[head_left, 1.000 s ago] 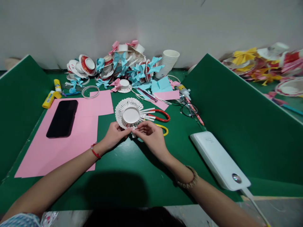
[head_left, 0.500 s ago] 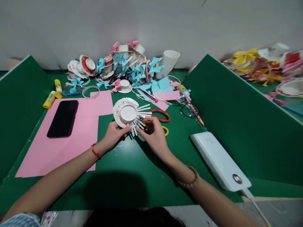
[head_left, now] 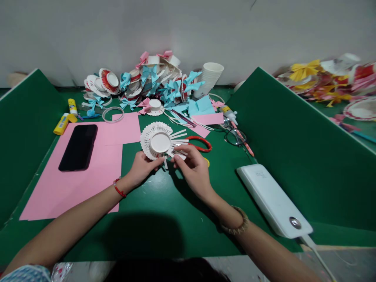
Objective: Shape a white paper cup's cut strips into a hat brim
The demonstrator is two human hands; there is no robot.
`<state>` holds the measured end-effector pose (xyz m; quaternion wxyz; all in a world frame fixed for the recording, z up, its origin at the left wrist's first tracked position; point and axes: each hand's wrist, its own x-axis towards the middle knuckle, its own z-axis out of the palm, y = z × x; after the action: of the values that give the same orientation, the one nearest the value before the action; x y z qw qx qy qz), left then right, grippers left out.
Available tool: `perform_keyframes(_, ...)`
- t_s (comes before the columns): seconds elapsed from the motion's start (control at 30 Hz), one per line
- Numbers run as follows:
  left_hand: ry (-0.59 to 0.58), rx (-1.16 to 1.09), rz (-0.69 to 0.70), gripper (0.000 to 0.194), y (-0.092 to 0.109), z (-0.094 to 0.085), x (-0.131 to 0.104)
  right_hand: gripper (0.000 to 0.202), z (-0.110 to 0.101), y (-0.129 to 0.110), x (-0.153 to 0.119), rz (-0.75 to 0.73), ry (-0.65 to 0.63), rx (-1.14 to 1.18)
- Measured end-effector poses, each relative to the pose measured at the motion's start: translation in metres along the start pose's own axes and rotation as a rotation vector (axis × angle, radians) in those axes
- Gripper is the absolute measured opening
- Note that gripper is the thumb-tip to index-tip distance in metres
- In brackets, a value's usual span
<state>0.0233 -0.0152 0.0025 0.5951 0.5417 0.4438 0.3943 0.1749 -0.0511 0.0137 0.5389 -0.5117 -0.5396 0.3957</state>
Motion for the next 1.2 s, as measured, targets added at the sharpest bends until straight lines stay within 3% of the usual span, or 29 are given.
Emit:
perform_keyframes(0.1, -0.001, 0.011, 0.010, 0.028, 0.001, 0.000, 0.000, 0.008, -0.001, -0.003, -0.001, -0.079, -0.036, -0.146)
perform_keyframes(0.23, -0.008, -0.135, -0.041, 0.024, -0.001, -0.001, 0.003, 0.008, 0.002, -0.001, -0.002, -0.141, -0.074, -0.277)
perform_keyframes(0.5, -0.040, -0.146, -0.067, 0.025, -0.007, -0.003, 0.006, 0.005, 0.006, 0.006, -0.001, 0.024, -0.051, -0.127)
perform_keyframes(0.8, -0.005, -0.090, -0.048, 0.023, -0.007, -0.003, 0.004, 0.002, 0.006, 0.005, -0.002, -0.003, -0.068, -0.155)
perform_keyframes(1.2, -0.001, -0.287, -0.088, 0.021, 0.002, 0.002, 0.006, 0.005, 0.005, 0.003, -0.004, -0.109, -0.089, -0.285)
